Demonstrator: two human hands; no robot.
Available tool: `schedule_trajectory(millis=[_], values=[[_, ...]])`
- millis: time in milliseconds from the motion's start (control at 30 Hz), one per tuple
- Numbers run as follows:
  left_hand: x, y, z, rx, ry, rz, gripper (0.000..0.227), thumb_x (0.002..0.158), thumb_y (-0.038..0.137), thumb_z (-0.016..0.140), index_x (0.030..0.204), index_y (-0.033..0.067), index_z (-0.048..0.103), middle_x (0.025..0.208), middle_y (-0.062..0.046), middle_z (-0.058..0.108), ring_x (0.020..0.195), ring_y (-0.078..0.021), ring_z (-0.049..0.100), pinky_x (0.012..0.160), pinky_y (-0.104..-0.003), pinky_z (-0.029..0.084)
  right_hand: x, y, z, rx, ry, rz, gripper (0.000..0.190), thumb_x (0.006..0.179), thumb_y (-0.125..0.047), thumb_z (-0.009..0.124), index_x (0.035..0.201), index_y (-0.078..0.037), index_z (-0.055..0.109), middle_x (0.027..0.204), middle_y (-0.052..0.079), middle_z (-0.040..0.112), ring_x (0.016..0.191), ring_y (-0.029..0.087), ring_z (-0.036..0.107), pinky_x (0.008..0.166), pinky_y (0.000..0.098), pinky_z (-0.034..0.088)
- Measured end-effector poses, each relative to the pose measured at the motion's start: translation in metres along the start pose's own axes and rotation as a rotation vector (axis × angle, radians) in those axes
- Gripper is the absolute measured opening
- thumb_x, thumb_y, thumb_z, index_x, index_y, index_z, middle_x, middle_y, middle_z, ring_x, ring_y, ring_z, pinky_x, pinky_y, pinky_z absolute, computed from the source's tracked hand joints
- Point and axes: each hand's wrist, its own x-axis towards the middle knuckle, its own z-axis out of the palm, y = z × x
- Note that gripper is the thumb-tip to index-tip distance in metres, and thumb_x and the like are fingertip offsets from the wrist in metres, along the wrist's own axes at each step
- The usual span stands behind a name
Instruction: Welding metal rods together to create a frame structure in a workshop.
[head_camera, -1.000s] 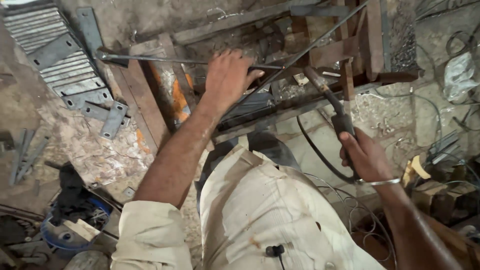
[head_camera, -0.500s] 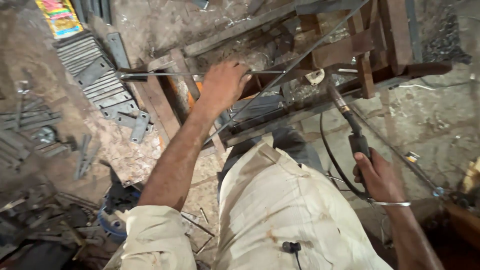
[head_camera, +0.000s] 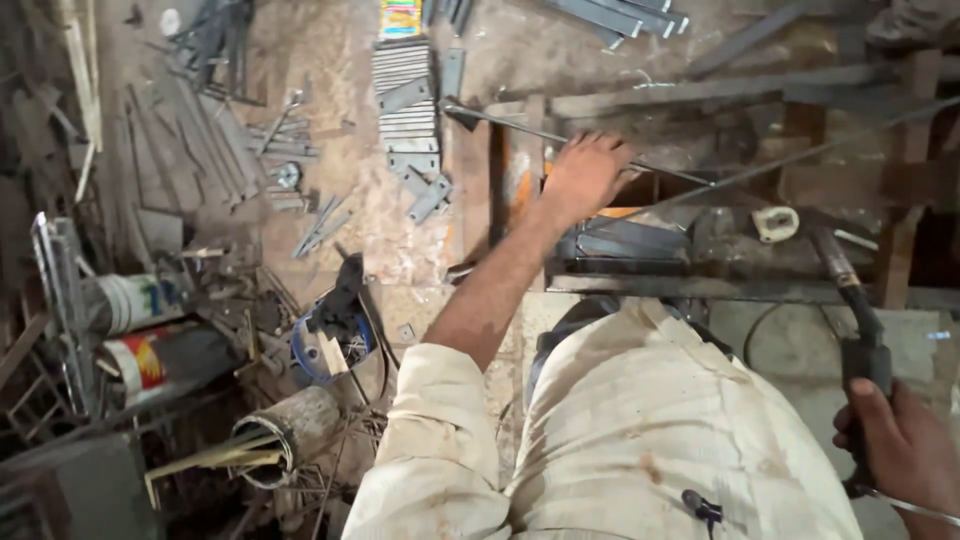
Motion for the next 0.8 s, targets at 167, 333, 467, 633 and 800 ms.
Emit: schedule_trajectory(millis=[167,333,467,633,800], values=[[-0.039,-0.025,-0.04,-0.059,0.373,-0.137,0.049,0.087,0.037,0.077,0.121,0.0031,0.065,0.13,-0.023,0.061,0.127,-0.0425,0.054,0.109,-0.052,0.042,0.048,0.057,-0.008,0.133,-0.115,-0.127,0.053,0.112,-0.044,0.05,0.102,0.008,0.056,0.071,0.017,0.063,0.062,0.024,0.06,0.056,0.0379,0.049],[-0.075,-0.136,-0.061,-0.211,0.703,-0.724,0.054,0.092,0.045,0.069,0.118,-0.0017,0.07,0.113,-0.026,0.07,0.108,-0.0433,0.066,0.094,-0.05,0.051,0.027,0.013,-0.008,-0.029,-0.053,-0.102,0.052,0.113,-0.045,0.053,0.106,0.007,0.061,0.074,0.018,0.065,0.063,0.026,0.063,0.059,0.0399,0.051],[-0.067,-0.228,-0.028,-0.277,0.374,-1.014,0.08,0.095,0.074,0.055,0.095,-0.0034,0.077,0.091,-0.028,0.072,0.094,-0.0438,0.069,0.085,-0.052,0.053,0.01,-0.008,-0.006,-0.166,-0.05,-0.151,0.05,0.109,-0.045,0.053,0.103,0.003,0.063,0.079,0.016,0.068,0.062,0.024,0.068,0.061,0.0388,0.052],[-0.041,-0.208,-0.044,-0.443,0.214,-1.143,0.073,0.088,0.069,0.052,0.078,0.0014,0.077,0.068,-0.016,0.074,0.071,-0.0331,0.078,0.077,-0.044,0.059,-0.028,-0.046,0.003,-0.165,-0.005,-0.003,0.048,0.106,-0.044,0.054,0.11,0.002,0.065,0.078,0.015,0.069,0.061,0.026,0.065,0.053,0.0439,0.05],[-0.039,-0.242,0.006,-0.324,0.364,-1.041,0.06,0.088,0.057,0.062,0.079,-0.0003,0.076,0.066,-0.017,0.073,0.071,-0.036,0.074,0.074,-0.048,0.056,-0.041,-0.02,0.003,-0.058,0.007,0.051,0.045,0.104,-0.043,0.055,0.109,0.001,0.06,0.075,0.014,0.069,0.063,0.022,0.066,0.058,0.0386,0.051]])
